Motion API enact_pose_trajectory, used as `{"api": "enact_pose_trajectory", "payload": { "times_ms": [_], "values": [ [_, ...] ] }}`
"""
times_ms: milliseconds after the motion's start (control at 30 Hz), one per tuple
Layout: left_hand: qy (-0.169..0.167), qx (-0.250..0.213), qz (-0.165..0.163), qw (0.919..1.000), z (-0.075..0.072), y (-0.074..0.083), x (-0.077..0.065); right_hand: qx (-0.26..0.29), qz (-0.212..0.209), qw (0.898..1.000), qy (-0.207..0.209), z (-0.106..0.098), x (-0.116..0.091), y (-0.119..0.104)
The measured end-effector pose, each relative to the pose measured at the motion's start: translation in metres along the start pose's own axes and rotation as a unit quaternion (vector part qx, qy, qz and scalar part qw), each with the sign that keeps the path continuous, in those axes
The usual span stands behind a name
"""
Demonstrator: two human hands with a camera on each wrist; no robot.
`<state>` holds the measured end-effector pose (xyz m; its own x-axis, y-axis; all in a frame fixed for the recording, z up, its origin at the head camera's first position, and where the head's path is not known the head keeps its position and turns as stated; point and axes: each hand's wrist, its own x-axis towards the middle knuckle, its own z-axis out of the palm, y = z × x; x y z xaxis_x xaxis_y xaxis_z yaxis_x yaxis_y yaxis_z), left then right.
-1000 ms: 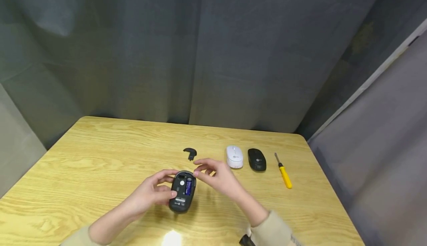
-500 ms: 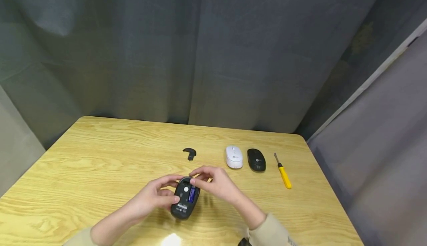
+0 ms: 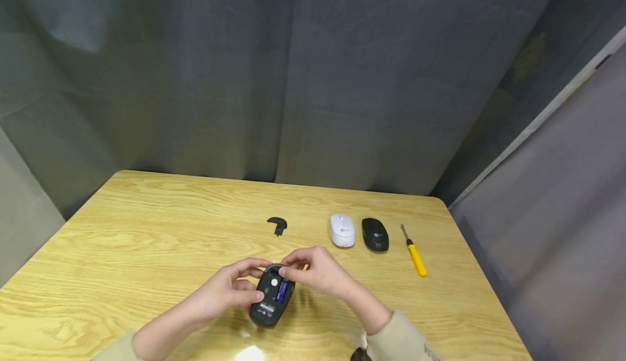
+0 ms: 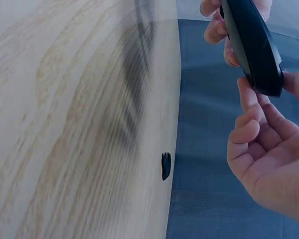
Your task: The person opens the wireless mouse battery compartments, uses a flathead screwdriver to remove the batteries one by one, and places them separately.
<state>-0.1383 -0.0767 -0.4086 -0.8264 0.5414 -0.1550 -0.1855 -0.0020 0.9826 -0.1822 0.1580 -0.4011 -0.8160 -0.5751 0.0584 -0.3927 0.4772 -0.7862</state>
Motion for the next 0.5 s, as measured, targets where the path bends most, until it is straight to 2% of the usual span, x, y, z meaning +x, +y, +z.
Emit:
{"api": "enact_pose_trajectory", "payload": {
  "times_ms": [233,500],
  "values": [
    [0.023,0.012,0.013,0.9996,0.0007,0.0029,0.0007,0.020,0.008,0.999,0.045,0.0010,-0.0007,-0.0023],
    [0.064,0.068,0.051,0.9943,0.0085,-0.0024,-0.0002,0.061,0.055,0.990,0.117,-0.0035,-0.0020,-0.0048]
  ]
}}
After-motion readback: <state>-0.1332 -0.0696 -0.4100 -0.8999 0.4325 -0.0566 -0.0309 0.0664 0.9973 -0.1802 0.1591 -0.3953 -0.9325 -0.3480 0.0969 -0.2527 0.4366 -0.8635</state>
